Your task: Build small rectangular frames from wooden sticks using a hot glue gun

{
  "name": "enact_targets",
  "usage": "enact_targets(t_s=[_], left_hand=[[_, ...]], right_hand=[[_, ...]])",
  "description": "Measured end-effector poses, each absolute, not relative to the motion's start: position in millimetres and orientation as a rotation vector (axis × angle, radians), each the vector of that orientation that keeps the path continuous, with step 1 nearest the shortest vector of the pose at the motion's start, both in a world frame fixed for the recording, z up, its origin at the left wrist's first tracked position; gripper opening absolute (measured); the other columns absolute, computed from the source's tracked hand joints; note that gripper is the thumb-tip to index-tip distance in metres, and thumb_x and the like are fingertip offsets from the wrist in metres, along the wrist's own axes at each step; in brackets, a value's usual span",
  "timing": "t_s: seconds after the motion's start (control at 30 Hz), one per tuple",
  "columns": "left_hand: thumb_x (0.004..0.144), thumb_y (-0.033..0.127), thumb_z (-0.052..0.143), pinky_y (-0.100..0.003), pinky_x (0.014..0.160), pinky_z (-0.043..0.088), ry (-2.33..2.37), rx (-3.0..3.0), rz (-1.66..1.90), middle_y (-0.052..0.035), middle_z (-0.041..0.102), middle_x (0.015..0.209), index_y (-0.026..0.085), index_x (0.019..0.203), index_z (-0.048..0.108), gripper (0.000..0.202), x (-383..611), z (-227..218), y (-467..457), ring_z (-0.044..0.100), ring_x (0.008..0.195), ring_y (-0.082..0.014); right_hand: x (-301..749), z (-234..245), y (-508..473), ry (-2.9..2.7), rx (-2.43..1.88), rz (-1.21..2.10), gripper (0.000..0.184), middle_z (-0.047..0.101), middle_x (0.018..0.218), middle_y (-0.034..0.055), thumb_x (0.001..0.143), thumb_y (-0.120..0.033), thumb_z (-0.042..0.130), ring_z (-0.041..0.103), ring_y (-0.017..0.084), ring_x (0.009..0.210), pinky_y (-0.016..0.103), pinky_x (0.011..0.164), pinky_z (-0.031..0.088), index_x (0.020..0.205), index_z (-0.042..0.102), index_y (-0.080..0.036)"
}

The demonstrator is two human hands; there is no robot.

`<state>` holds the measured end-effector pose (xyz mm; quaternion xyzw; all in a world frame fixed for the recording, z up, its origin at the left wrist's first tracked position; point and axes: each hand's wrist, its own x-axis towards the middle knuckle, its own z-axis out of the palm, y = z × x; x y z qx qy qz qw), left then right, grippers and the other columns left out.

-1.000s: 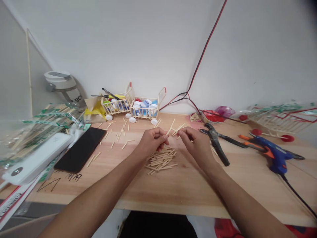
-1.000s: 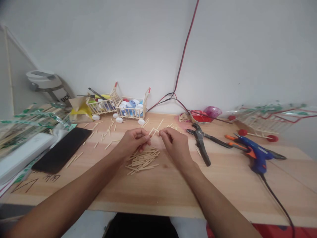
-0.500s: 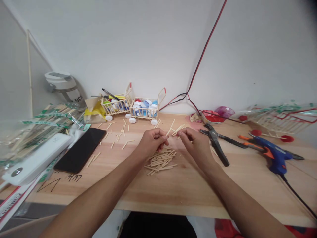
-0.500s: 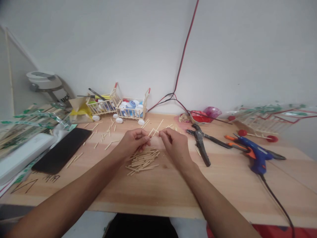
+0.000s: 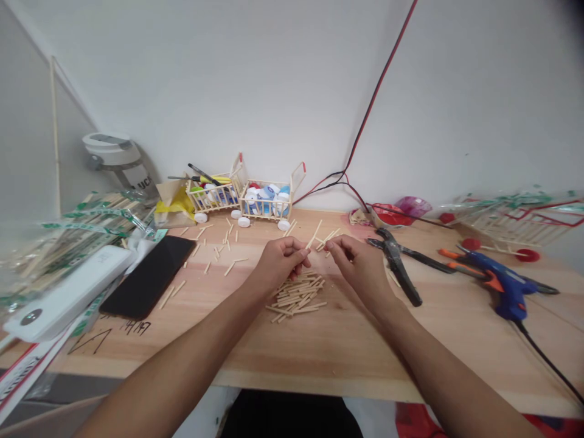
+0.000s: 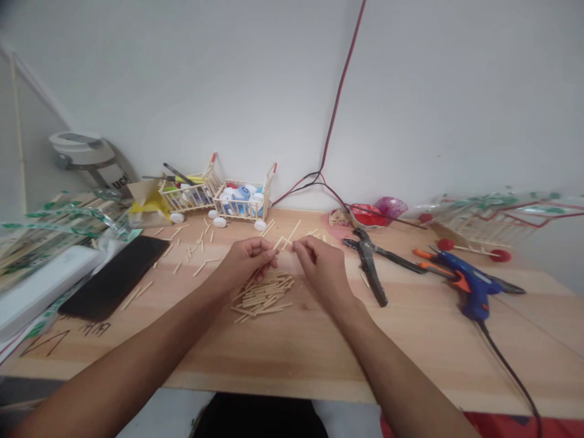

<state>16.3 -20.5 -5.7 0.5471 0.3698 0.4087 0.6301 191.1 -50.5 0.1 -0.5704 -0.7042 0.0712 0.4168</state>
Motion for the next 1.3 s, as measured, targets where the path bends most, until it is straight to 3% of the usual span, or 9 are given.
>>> enact_targets(t_s=[0.67, 0.9, 1.3], left_hand=[[0.077, 0.027, 0.064, -0.015, 0.037, 0.035, 0.883, 1.246, 0.947, -0.0009, 0.061, 0.065, 0.013, 0.074, 0.055, 0.017, 16.0, -4.5, -20.6, 0.044, 0.044, -0.0041], [0.076, 0.026, 0.064, -0.015, 0.036, 0.035, 0.892, 1.222, 0.953, -0.0002, 0.061, 0.065, 0.013, 0.075, 0.056, 0.015, 15.0, -5.0, -19.9, 0.045, 0.043, -0.0044], [0.076, 0.027, 0.065, -0.015, 0.037, 0.036, 0.889, 1.21, 0.947, -0.0004, 0.061, 0.065, 0.012, 0.075, 0.057, 0.017, 15.5, -3.2, -20.9, 0.045, 0.044, -0.0042]], right_hand=[[191.4, -1.2, -49.3, -1.749, -1.461, 0.248, 0.025, 0.059, 0.064, -0.001, 0.09, -0.034, 0.052, 0.046, 0.011, 0.056, 0.024, 0.055, 0.033, 0.076, 0.064, -0.017], [191.5, -3.0, -48.8, -1.719, -1.464, 0.313, 0.022, 0.053, 0.059, -0.0035, 0.086, -0.04, 0.058, 0.045, 0.011, 0.053, 0.023, 0.052, 0.033, 0.089, 0.064, -0.018], [191.4, -3.6, -48.8, -1.749, -1.452, 0.258, 0.015, 0.052, 0.058, -0.0037, 0.086, -0.031, 0.056, 0.044, 0.01, 0.054, 0.024, 0.053, 0.033, 0.081, 0.063, -0.019]])
